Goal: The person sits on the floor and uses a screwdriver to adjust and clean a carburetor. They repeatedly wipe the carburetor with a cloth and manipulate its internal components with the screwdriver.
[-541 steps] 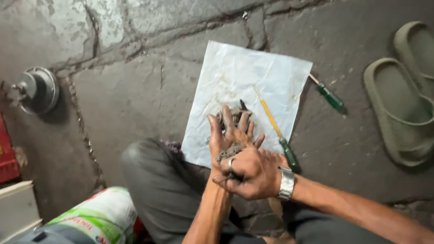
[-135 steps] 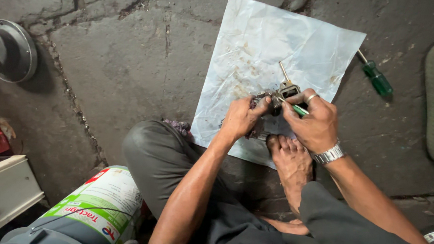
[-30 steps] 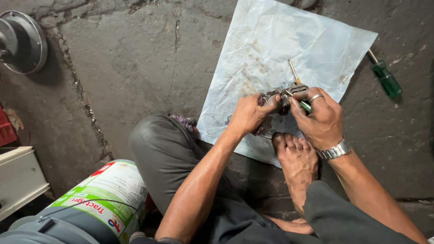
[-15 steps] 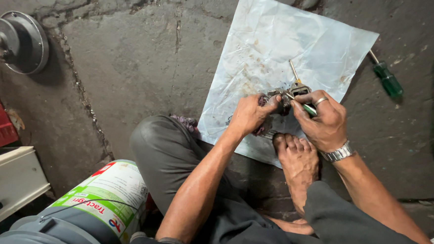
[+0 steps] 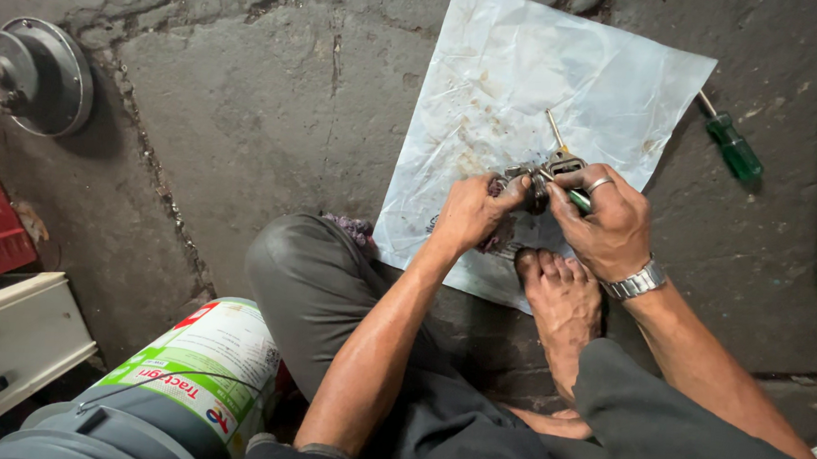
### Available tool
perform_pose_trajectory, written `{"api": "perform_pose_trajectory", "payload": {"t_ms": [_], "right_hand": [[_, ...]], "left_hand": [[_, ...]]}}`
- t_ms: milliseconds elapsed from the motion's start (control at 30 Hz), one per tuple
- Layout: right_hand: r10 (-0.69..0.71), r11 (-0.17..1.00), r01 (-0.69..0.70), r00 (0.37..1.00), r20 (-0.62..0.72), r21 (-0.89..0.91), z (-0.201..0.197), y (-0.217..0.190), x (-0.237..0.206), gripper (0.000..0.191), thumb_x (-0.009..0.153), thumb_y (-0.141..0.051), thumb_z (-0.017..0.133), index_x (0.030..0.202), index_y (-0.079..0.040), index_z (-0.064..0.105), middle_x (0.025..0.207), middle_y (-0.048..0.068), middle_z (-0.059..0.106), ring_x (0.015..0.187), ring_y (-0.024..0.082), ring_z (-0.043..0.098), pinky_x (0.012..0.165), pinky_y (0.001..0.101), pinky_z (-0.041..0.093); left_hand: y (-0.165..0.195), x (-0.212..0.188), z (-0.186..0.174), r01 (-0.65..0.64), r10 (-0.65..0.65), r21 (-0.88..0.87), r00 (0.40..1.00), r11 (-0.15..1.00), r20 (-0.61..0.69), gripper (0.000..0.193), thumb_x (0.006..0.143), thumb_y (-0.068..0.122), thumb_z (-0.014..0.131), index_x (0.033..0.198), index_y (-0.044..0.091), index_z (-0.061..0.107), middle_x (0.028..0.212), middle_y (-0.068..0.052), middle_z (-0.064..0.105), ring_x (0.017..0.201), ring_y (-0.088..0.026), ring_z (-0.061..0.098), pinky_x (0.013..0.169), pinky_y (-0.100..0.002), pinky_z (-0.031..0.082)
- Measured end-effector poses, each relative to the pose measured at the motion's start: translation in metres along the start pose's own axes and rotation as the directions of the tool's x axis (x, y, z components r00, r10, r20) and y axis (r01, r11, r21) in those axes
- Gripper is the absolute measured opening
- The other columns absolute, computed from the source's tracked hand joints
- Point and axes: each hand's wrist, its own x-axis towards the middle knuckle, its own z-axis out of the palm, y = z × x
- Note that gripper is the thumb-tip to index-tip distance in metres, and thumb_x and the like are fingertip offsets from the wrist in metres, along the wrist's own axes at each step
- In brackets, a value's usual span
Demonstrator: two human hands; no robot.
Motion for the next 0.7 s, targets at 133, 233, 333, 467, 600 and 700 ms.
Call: {"api": "perform_pose_trajectory", "payload": {"t_ms": [133, 233, 333, 467, 600, 700], "right_hand": [[-0.001, 1.0, 0.002, 1.0, 0.017, -0.003, -0.003, 0.0, -0.002, 0.015, 0.095, -0.008, 0.077, 0.102, 0.0, 0.066, 0.097, 0.015, 0.072, 0.086, 0.028, 0.073, 0.074, 0.0367, 0.058], [-0.007, 1.0, 0.008, 1.0, 0.018, -0.022, -0.004, -0.001, -0.002, 0.015, 0.094, -0.008, 0.077, 0.101, -0.001, 0.067, 0.096, 0.014, 0.072, 0.086, 0.028, 0.073, 0.074, 0.0367, 0.058], [0.017, 1.0, -0.016, 0.999, 0.04, -0.026, -0.006, -0.001, -0.001, 0.016, 0.094, -0.009, 0.078, 0.099, -0.001, 0.066, 0.095, 0.014, 0.072, 0.083, 0.028, 0.073, 0.07, 0.0362, 0.057], [0.014, 1.0, -0.013, 0.998, 0.067, -0.021, -0.008, 0.0, 0.003, 0.016, 0.092, -0.009, 0.079, 0.097, -0.002, 0.066, 0.093, 0.013, 0.072, 0.082, 0.027, 0.073, 0.07, 0.0361, 0.057], [0.061, 0.997, -0.057, 0.994, 0.091, -0.043, -0.011, 0.0, 0.003, 0.016, 0.089, -0.01, 0.08, 0.095, -0.002, 0.066, 0.089, 0.012, 0.073, 0.078, 0.025, 0.073, 0.067, 0.0352, 0.057], [0.082, 0.996, -0.078, 0.991, 0.101, -0.048, -0.015, 0.0, 0.001, 0.016, 0.087, -0.009, 0.08, 0.094, -0.002, 0.067, 0.088, 0.012, 0.072, 0.077, 0.026, 0.072, 0.067, 0.0356, 0.056]], "left_hand": [[0.0, 0.0, 0.0, 0.013, -0.013, 0.001, 1.0, 1.0, 0.006, 0.076, 0.084, 0.07, 0.06, 0.086, -0.005, 0.068, 0.066, -0.024, 0.065, 0.064, -0.039, 0.07, 0.062, -0.047, 0.052], [0.0, 0.0, 0.001, 0.02, -0.02, 0.022, 1.0, 1.0, 0.006, 0.077, 0.084, 0.07, 0.06, 0.082, -0.006, 0.067, 0.065, -0.024, 0.065, 0.064, -0.039, 0.069, 0.063, -0.047, 0.052], [-0.002, 0.0, 0.002, -0.014, 0.014, 0.026, 1.0, 1.0, -0.014, 0.076, 0.084, 0.071, 0.061, 0.082, -0.005, 0.067, 0.065, -0.024, 0.064, 0.065, -0.039, 0.068, 0.063, -0.047, 0.051], [-0.002, -0.001, 0.002, -0.017, 0.017, 0.023, 1.0, 1.0, -0.014, 0.075, 0.084, 0.069, 0.062, 0.08, -0.006, 0.066, 0.064, -0.025, 0.062, 0.063, -0.04, 0.065, 0.062, -0.047, 0.05], [-0.002, -0.002, 0.001, -0.005, 0.005, -0.009, 1.0, 1.0, 0.002, 0.075, 0.086, 0.069, 0.061, 0.079, -0.006, 0.065, 0.063, -0.025, 0.062, 0.061, -0.039, 0.065, 0.061, -0.047, 0.05], [-0.001, -0.001, 0.001, 0.01, -0.009, -0.008, 1.0, 1.0, 0.005, 0.075, 0.086, 0.068, 0.061, 0.079, -0.006, 0.065, 0.063, -0.025, 0.062, 0.061, -0.039, 0.066, 0.061, -0.047, 0.05]]}}
